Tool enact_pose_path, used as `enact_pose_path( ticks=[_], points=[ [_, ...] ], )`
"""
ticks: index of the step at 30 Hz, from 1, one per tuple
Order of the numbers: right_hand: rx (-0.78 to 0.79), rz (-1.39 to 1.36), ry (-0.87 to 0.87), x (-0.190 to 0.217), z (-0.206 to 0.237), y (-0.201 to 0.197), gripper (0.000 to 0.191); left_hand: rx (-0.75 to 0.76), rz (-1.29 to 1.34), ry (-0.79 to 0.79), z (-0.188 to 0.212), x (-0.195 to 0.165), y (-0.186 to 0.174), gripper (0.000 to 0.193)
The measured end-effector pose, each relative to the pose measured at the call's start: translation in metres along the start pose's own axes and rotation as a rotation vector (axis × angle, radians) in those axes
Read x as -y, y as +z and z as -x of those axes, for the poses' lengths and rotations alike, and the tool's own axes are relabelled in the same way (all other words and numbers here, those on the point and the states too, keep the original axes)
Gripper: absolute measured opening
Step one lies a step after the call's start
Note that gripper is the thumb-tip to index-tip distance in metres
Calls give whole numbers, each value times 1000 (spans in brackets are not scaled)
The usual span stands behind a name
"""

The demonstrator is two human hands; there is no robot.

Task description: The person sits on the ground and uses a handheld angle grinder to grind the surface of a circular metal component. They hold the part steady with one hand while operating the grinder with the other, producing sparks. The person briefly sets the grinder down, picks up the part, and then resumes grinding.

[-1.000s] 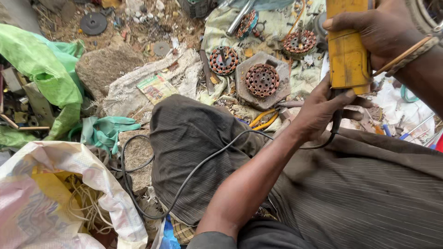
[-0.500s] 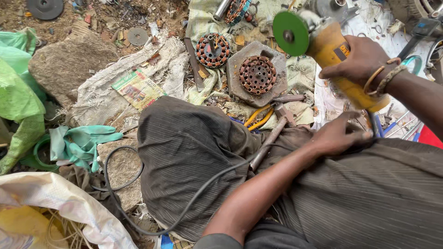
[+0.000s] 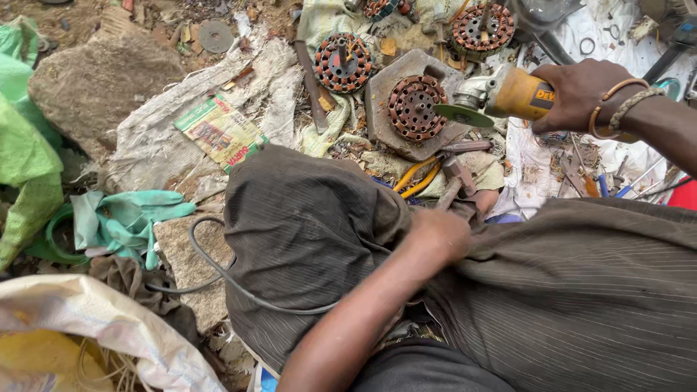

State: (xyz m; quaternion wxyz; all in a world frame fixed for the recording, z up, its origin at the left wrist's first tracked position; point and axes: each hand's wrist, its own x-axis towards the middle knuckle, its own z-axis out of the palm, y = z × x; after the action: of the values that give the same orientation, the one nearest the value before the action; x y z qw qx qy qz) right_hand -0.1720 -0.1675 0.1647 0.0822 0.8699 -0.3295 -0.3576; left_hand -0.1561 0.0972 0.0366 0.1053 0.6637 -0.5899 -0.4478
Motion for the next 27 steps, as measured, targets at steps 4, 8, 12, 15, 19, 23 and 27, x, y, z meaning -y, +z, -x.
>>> enact_pose_path(
  ticks=[4,8,12,15,19,23,27],
  points=[
    [35,54,-9,-2,-6,-1,76,-286,-230,-125,1,76,-74,24],
    [-7,99,-41,-5,-9,0,79,-384,-109,-271,-12,146,-125,19],
    [-16,85,-22,-7,-12,2,85,-564,84,-277,-28,157,-115,19],
    [-29,131,-51,-8,-14,3,82,-681,92,-238,-40,153,-104,19],
    [-5,119,-47,-6,-15,3,81,-641,20,-213,-46,155,-98,19],
    [-24,100,-56,-5,-15,2,78,-638,-5,-199,-47,157,-94,18],
    [18,106,-20,-5,-17,6,82,-596,-11,-229,-47,157,-94,19]
  ],
)
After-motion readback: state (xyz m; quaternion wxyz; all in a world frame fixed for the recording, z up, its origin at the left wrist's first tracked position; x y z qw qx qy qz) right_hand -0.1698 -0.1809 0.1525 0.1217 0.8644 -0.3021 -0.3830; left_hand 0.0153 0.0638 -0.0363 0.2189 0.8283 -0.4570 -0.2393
